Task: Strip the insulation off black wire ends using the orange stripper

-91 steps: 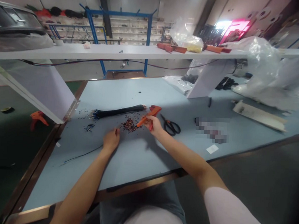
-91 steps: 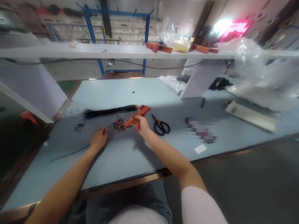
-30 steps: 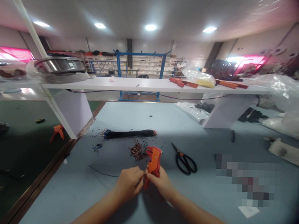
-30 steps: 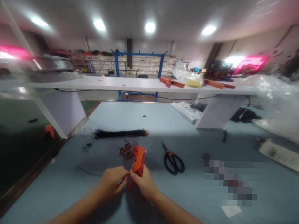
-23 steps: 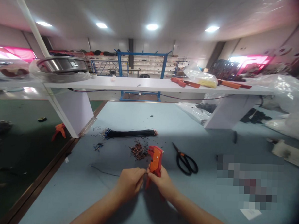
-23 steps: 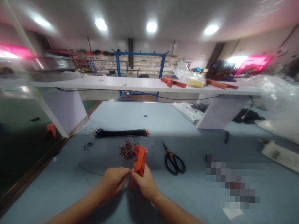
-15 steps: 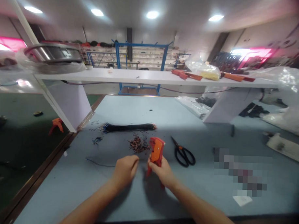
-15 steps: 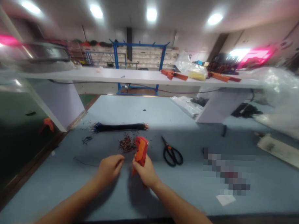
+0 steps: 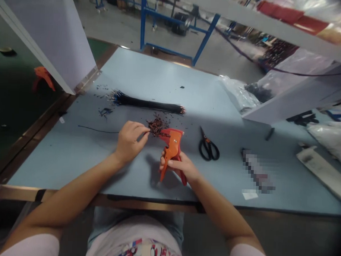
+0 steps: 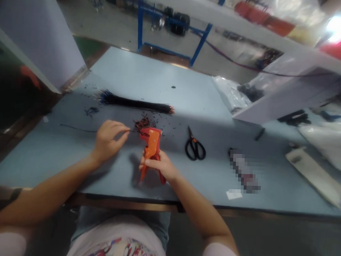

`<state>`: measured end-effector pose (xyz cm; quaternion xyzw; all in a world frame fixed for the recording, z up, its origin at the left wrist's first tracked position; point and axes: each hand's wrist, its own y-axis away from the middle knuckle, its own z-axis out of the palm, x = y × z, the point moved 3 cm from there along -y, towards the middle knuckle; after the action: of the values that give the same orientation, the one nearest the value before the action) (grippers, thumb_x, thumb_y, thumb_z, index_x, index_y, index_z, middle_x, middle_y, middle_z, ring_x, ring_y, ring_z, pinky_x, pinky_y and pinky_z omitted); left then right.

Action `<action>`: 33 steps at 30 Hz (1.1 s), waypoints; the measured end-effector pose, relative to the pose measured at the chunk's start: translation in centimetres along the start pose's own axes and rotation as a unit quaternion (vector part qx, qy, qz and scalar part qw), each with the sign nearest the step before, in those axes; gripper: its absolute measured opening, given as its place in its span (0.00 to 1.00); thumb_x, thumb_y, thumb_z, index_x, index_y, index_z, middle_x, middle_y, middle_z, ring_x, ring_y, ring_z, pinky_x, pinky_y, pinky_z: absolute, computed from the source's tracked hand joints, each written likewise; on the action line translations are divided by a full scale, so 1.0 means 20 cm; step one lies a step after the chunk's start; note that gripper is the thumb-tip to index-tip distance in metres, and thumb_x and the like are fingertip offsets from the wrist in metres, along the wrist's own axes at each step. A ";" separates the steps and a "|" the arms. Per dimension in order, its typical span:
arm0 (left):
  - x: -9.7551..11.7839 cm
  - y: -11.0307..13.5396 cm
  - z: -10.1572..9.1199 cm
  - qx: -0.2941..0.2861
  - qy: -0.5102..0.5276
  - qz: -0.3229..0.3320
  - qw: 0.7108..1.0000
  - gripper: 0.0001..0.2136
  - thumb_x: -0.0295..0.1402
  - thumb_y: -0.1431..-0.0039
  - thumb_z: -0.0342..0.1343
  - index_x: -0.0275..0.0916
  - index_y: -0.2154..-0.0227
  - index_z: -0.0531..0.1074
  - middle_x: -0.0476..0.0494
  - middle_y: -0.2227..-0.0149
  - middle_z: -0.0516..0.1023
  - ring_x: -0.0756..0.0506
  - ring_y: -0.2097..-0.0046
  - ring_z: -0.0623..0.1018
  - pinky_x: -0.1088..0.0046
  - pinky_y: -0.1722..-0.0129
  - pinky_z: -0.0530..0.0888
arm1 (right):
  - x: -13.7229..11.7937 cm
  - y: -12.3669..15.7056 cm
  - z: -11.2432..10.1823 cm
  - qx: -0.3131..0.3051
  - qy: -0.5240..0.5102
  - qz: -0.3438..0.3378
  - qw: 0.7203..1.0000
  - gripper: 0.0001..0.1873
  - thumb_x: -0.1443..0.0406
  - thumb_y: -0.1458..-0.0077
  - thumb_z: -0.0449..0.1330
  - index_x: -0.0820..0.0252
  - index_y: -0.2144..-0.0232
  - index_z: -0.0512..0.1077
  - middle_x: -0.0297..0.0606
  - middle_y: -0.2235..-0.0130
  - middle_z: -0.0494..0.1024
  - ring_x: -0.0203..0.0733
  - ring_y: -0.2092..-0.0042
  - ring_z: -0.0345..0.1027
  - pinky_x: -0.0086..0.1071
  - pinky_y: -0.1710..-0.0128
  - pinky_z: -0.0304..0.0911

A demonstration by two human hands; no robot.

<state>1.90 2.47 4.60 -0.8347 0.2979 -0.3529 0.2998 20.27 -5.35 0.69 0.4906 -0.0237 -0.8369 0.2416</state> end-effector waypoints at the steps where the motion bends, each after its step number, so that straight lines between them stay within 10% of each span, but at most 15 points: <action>1: 0.00 0.00 0.00 0.000 -0.003 0.006 1.000 0.03 0.28 0.44 0.55 0.38 0.68 0.73 0.45 0.68 0.76 0.47 0.63 0.72 0.68 0.61 0.67 | 0.00 0.00 0.00 -0.001 0.001 0.004 1.000 0.21 0.66 0.55 0.68 0.65 0.60 0.66 0.37 0.67 0.74 0.41 0.67 0.73 0.42 0.63 0.71; 33: 0.13 0.02 -0.04 0.009 0.022 0.055 0.998 0.04 0.28 0.48 0.58 0.41 0.68 0.72 0.48 0.69 0.77 0.48 0.66 0.73 0.69 0.63 0.68 | -0.01 0.04 0.06 -0.074 0.057 -0.018 0.995 0.15 0.63 0.50 0.65 0.65 0.64 0.65 0.35 0.71 0.74 0.39 0.72 0.72 0.38 0.69 0.72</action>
<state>2.58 0.12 5.85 -0.8067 0.3466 -0.3566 0.3193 19.63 -6.28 1.82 0.5185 0.0611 -0.8114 0.2627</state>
